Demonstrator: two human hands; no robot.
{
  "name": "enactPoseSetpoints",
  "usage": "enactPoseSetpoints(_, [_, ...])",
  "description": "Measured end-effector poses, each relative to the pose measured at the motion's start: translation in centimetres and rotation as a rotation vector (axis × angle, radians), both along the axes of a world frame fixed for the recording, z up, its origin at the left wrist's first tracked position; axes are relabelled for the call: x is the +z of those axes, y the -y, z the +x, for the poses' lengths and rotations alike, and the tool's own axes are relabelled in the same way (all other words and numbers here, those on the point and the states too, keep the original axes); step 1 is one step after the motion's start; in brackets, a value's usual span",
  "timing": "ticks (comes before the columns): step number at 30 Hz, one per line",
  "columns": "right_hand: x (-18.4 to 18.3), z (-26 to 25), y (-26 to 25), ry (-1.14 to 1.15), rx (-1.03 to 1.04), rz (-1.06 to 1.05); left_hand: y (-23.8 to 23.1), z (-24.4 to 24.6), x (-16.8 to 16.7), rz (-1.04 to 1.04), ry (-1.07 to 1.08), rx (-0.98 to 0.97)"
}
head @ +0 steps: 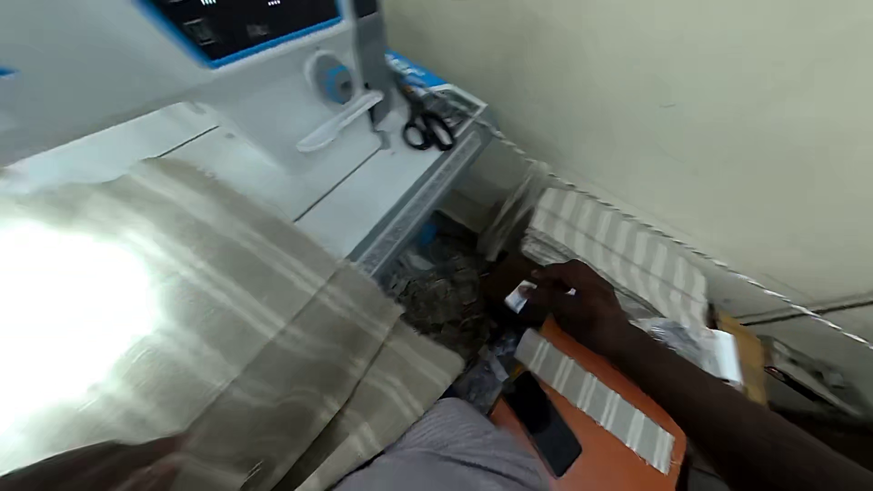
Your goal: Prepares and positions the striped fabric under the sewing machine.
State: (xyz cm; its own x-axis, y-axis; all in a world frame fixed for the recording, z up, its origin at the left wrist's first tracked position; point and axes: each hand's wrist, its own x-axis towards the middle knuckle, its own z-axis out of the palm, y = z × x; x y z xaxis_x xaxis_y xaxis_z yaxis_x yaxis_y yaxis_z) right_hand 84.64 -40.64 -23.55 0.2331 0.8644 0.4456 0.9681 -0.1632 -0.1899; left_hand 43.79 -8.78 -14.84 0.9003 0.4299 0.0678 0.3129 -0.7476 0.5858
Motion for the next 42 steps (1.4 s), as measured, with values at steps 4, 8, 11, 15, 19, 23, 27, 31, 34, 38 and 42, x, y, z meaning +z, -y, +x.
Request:
enactPoseSetpoints(4, [5.5, -11.3, -12.4, -0.075, 0.735, 0.268, 2.0, 0.7, 0.4, -0.715, -0.078, -0.197])
enactPoseSetpoints(8, [5.9, -17.4, -20.2, -0.279, 0.981, 0.303, 2.8, -0.8, 0.1, -0.979, 0.098, 0.031])
enactPoseSetpoints(11, [5.2, -20.5, -23.6, -0.877, 0.817, 0.164, 2.4, -2.5, 0.0, -0.895, 0.261, 0.319])
enactPoseSetpoints(15, [5.2, -23.7, -26.2, -1.448, 0.681, -0.109, 1.6, -3.4, -0.5, -0.926, 0.329, 0.463])
enactPoseSetpoints(19, [5.4, -24.0, -28.3, -1.365, 0.563, -0.11, 0.2, -4.0, -1.3, -0.489, 0.276, 0.456])
enactPoseSetpoints(23, [5.6, -21.4, -32.0, -1.277, 0.344, -0.099, -3.5, -3.8, -1.4, -0.091, 0.102, 0.577])
enactPoseSetpoints(27, [6.8, -21.8, -36.1, -1.152, 0.225, -0.155, -4.9, -1.1, -1.9, 0.019, -0.289, 0.63])
enactPoseSetpoints(31, [6.5, -23.5, -39.5, -1.065, 0.194, -0.265, -5.2, 0.4, -0.3, -0.005, -0.515, 0.595])
enactPoseSetpoints(34, [5.4, -23.9, -40.8, -0.945, 0.145, -0.326, -5.7, 0.2, 0.5, -0.046, -0.536, 0.598])
enactPoseSetpoints(38, [5.5, -23.6, -40.6, -0.887, 0.15, -0.348, -6.1, -3.0, 1.1, 0.088, -0.29, 0.702])
enactPoseSetpoints(42, [5.1, -24.2, -41.0, -0.782, 0.152, -0.33, -6.7, -3.7, 0.5, 0.187, -0.094, 0.544])
